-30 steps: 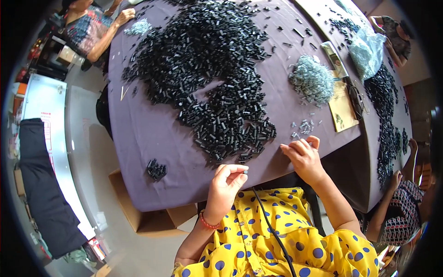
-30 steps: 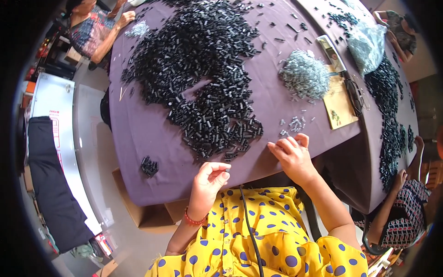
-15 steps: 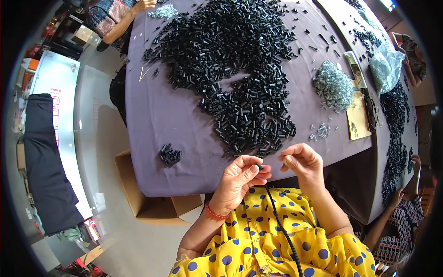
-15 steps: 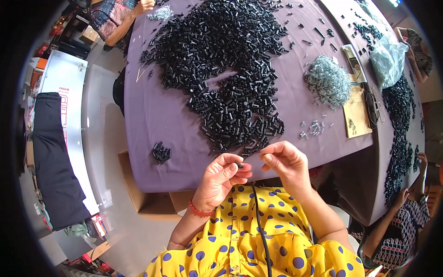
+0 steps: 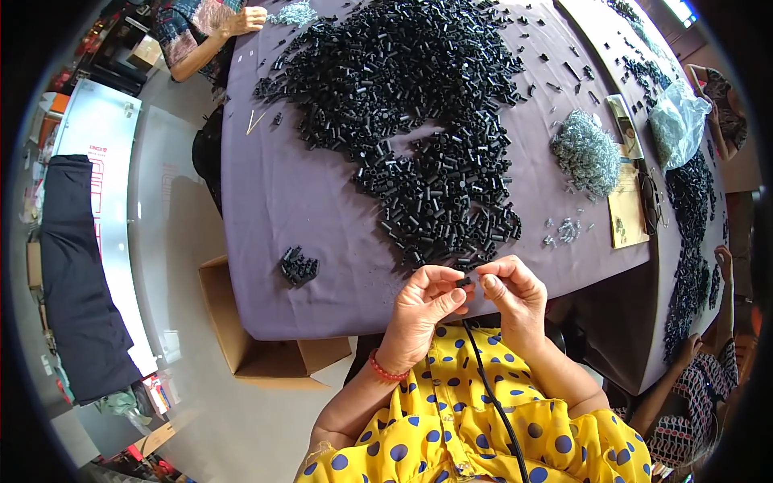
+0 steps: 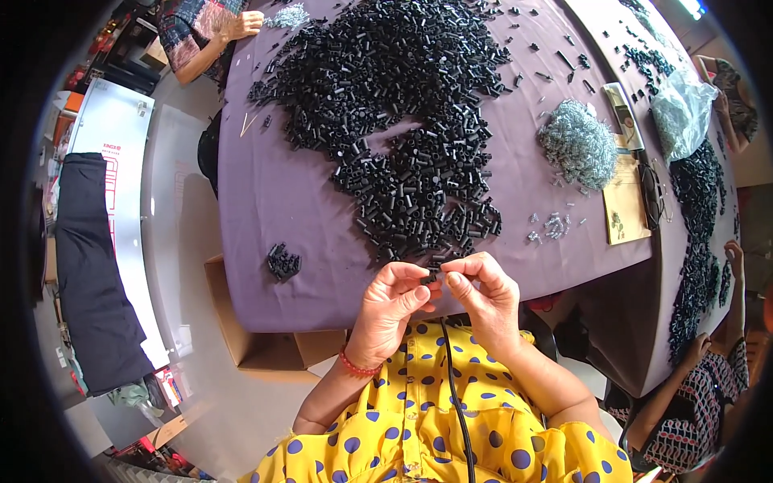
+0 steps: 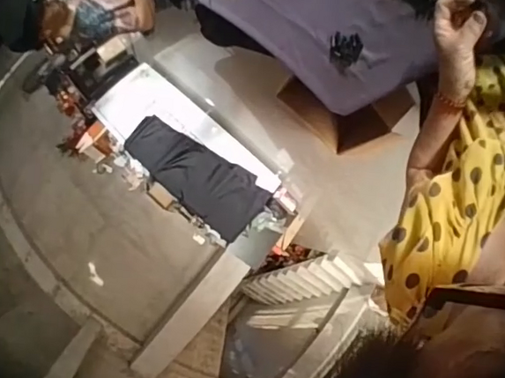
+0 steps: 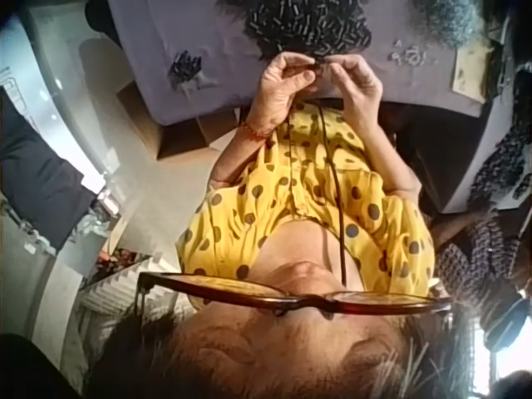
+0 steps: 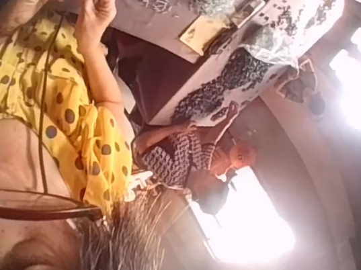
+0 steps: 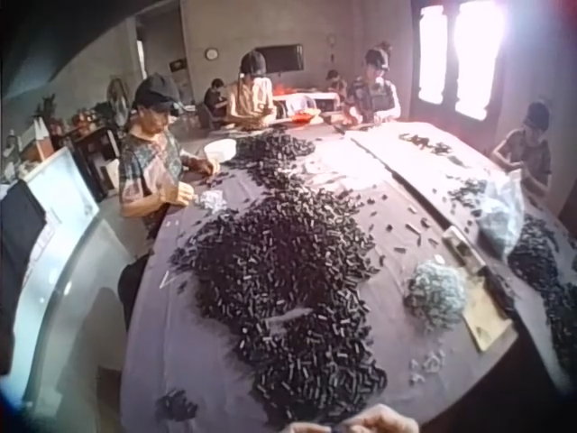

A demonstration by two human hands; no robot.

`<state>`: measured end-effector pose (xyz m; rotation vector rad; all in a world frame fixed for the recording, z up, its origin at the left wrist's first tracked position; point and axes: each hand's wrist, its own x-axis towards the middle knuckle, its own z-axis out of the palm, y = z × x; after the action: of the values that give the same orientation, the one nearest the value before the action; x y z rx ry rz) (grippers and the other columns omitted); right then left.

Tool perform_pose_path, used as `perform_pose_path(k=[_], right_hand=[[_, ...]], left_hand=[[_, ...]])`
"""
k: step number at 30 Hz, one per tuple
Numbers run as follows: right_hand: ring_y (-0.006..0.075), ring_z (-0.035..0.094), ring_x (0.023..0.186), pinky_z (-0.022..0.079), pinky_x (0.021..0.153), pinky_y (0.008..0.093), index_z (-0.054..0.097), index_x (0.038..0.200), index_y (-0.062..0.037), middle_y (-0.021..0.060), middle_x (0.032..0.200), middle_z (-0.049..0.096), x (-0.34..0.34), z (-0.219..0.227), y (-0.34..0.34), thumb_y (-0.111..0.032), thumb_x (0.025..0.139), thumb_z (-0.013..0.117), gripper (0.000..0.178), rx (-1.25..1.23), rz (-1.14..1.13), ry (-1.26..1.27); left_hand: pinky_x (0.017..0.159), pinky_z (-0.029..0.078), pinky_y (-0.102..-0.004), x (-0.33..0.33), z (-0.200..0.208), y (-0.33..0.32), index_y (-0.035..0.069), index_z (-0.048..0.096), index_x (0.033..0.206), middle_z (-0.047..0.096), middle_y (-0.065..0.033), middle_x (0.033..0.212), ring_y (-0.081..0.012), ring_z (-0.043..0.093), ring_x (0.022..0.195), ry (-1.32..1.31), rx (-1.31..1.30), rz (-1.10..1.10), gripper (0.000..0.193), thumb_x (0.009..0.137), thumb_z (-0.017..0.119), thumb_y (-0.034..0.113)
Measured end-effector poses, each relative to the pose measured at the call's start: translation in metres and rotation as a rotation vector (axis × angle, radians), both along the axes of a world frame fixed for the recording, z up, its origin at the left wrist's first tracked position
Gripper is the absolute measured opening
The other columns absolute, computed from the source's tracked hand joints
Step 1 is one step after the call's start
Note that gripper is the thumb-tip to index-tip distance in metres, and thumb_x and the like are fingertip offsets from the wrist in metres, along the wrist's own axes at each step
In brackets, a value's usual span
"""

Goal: The person assembles small plastic components by taking pieces from piles on the table and fitting them together by hand.

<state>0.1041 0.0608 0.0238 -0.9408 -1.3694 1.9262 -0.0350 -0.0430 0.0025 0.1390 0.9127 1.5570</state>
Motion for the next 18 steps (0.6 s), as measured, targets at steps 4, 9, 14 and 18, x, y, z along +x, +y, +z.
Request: perform_pose_path(k=[4, 9, 14, 18], right_hand=[[0.0063, 0.058, 0.086, 0.047, 0.078, 0.0212, 0.071, 0.106, 0.0007, 0.0001, 0.095, 0.063, 0.000, -0.008, 0.000, -0.002, 0.096, 0.069, 0.010, 0.044, -0.011, -0.035], [0.0072, 0.056, 0.084, 0.046, 0.078, 0.0223, 0.072, 0.104, 0.0004, 0.0013, 0.095, 0.063, 0.001, -0.011, 0.002, -0.001, 0.094, 0.071, 0.009, 0.080, -0.014, -0.080], [0.0088, 0.057, 0.085, 0.047, 0.078, 0.0228, 0.072, 0.103, 0.0000, 0.0022, 0.094, 0.063, 0.000, -0.010, 0.003, -0.002, 0.094, 0.071, 0.009, 0.111, -0.003, -0.092], [0.0114, 0.058, 0.086, 0.048, 0.078, 0.0244, 0.073, 0.106, -0.0010, 0.0018, 0.092, 0.063, 0.000, -0.010, 0.006, -0.002, 0.092, 0.072, 0.014, 0.254, 0.023, -0.091]], left_hand=[[0.089, 0.059, -0.0296, 0.002, 0.000, 0.002, 0.006, 0.060, 0.117, 0.069, -0.0055, 0.113, -0.0144, 0.068, 0.108, -0.009, 0.008, 0.005, 0.020, 0.098, 0.066, 0.003], [0.091, 0.058, -0.0302, 0.003, -0.001, 0.002, 0.004, 0.060, 0.117, 0.069, -0.0069, 0.113, -0.0139, 0.067, 0.106, -0.003, 0.007, 0.008, 0.021, 0.098, 0.066, 0.003], [0.092, 0.058, -0.0305, 0.004, 0.000, 0.003, 0.003, 0.060, 0.117, 0.069, -0.0075, 0.113, -0.0138, 0.067, 0.104, -0.011, -0.018, 0.003, 0.021, 0.098, 0.067, 0.002], [0.092, 0.058, -0.0307, 0.004, -0.005, 0.001, 0.002, 0.060, 0.118, 0.070, -0.0084, 0.113, -0.0143, 0.068, 0.101, -0.009, -0.014, 0.001, 0.021, 0.098, 0.066, 0.002]])
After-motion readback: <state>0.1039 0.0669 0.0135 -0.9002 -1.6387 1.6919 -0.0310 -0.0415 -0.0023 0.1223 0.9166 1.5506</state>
